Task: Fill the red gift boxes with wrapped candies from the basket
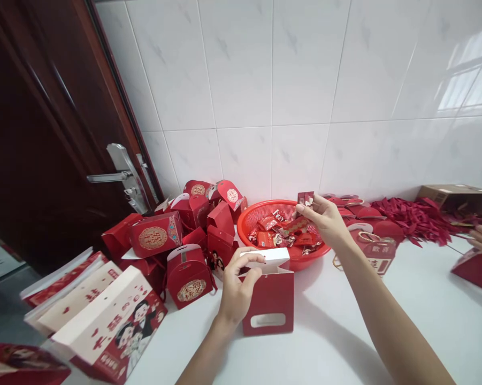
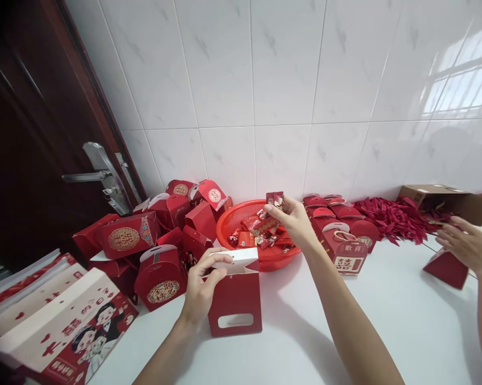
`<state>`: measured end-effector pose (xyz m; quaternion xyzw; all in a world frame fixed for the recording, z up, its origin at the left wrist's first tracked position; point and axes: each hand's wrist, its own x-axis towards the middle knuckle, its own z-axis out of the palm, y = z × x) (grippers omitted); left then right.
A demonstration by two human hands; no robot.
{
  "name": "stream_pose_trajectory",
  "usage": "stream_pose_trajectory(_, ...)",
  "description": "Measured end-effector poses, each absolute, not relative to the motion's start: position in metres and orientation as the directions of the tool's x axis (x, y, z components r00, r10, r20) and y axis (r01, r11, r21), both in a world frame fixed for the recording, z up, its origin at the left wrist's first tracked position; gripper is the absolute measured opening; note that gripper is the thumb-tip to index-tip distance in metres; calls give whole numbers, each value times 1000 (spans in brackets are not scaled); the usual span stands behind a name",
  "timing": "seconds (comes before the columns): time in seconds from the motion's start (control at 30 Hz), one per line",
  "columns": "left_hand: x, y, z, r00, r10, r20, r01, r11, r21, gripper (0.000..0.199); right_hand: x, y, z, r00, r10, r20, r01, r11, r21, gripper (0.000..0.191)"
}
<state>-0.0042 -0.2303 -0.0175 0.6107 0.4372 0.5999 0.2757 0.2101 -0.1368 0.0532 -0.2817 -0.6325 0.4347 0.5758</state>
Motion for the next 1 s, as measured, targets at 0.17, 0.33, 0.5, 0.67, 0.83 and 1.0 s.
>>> stream_pose_trajectory(0.17,-2,-234,-19,-15,846,533,228,-516,826,25,196,-170,72,-412,786,460,-150,440,-885,34)
stream_pose_trajectory(0.33,-6,-233,-22,36,833,552,189,-548,815,34,180,-184,70,-524,709,472,-31,538,-842,34)
stream_pose_trajectory(0.5,-8,-234,-25,35,829,558,152,-557,817,30,170,-183,61,-551,656,515,45,640,-767,39)
stream_pose_trajectory(0.67,-6,-236,-24,46,834,550,175,-549,817,28,168,-185,62,-526,676,516,96,650,-754,38)
stream_pose_trajectory(0.83,-6,-236,-25,43,825,563,184,-561,807,27,172,-194,68,-597,660,456,113,632,-767,38)
stream_pose_trajectory(1.0,-6,-235,-27,54,840,539,158,-540,826,34,175,-198,70,-680,602,419,173,687,-706,39)
